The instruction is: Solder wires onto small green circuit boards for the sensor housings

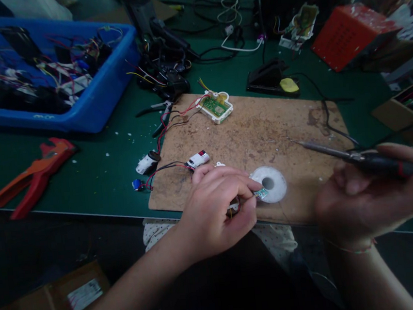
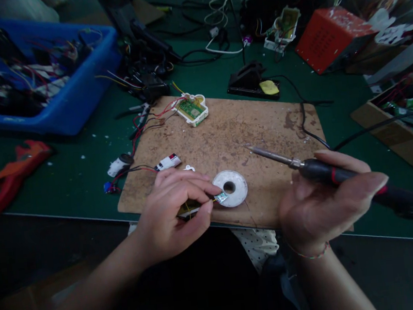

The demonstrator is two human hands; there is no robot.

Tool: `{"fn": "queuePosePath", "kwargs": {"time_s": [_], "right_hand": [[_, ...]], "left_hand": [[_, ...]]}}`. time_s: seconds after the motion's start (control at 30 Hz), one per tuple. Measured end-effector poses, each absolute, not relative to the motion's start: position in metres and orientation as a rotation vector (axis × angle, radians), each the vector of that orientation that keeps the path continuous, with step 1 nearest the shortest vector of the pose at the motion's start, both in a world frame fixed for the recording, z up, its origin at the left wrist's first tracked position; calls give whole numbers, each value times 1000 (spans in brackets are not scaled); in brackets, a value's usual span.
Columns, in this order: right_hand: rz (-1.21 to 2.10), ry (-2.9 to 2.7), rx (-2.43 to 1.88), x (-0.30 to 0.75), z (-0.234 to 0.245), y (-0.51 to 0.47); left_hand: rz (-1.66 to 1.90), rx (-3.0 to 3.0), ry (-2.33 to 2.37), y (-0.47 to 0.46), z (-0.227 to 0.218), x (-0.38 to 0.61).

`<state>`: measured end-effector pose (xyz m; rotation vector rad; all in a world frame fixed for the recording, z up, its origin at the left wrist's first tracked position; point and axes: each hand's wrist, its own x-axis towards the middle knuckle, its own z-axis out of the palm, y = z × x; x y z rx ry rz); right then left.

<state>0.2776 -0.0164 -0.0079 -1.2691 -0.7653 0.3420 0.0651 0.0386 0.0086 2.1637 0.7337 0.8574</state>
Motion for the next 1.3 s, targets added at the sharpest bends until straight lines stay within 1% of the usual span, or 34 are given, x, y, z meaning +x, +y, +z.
{"fn": "queuePosePath", "kwargs": {"time_s": [0.13, 0.37, 0.5, 0.77, 1.13, 1.3], "right_hand": [[287, -696, -1218, 280, -7, -11], [62, -716, -1044, 285, -10, -3], [68, -696, -1074, 287, -13, -3], [72, -838, -923, 284, -13, 0], [47, -897, -990, 276, -9, -2], [104, -923, -1026, 274, -5, -4]], "left_hand": [[846, 2154, 731, 39, 10, 66], [847, 2122, 732, 38, 11, 65], [865, 2119, 723, 38, 9, 66], [875, 2123, 727, 38, 7, 65], [871, 2122, 727, 38, 8, 66], [882, 2119, 725, 37, 8, 66]]}}
